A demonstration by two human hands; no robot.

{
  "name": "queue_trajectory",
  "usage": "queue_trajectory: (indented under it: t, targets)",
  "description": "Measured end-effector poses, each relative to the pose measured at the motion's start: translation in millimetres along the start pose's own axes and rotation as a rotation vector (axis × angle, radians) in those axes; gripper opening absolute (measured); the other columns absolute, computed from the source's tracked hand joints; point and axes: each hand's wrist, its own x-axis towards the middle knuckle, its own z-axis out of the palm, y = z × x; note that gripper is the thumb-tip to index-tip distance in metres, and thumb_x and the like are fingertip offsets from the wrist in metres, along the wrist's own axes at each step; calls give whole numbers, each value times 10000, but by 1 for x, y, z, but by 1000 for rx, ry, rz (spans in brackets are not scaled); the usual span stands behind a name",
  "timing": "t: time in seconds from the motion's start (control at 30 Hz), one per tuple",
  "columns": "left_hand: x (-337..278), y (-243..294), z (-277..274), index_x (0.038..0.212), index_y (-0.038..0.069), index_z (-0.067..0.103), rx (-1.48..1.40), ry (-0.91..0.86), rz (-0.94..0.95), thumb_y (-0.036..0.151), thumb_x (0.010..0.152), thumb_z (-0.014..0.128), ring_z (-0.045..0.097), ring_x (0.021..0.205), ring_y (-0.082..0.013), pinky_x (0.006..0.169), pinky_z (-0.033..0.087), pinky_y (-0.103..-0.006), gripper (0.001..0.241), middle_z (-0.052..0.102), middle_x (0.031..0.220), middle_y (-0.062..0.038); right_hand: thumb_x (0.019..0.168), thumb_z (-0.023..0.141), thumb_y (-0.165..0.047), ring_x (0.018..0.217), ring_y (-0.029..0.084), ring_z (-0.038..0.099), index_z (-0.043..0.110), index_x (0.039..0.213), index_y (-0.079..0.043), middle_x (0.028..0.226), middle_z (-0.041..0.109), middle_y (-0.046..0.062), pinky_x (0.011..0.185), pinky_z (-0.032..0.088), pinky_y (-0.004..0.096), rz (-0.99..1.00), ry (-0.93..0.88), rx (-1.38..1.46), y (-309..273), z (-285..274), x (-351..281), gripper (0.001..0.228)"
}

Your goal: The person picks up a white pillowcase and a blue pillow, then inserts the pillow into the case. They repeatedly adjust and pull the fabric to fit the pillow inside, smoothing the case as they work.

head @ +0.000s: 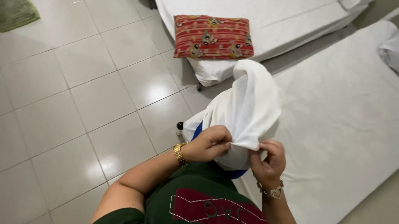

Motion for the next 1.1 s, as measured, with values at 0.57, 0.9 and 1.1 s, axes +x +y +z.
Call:
queue_trajectory:
  t: [0.57,0.9,1.1]
  targets:
    - [8,72,35,1033,47,631,547,302,261,179,915,691,628,871,-297,799,508,-386,186,642,970,-135,840,664,78,865,223,620,670,1002,-8,982,671,82,774,514,331,-89,-286,320,3,-57,4,184]
    - [-19,107,69,995,65,667,-362,-641,-19,176,1002,675,671,802,-261,739,534,-359,112,674,890,-111,638,644,35,1026,411,660,672,989,-30,1045,705,192,894,526,453,-371,-493,-92,-38,-83,5,358]
    - [-46,93,84,1054,89,691,29,-355,-175,212,964,672,708,864,-285,793,561,-390,154,718,945,-120,733,838,-149,647,269,547,562,753,-85,701,565,69,637,438,406,-121,-332,-50,46,-82,-88,285]
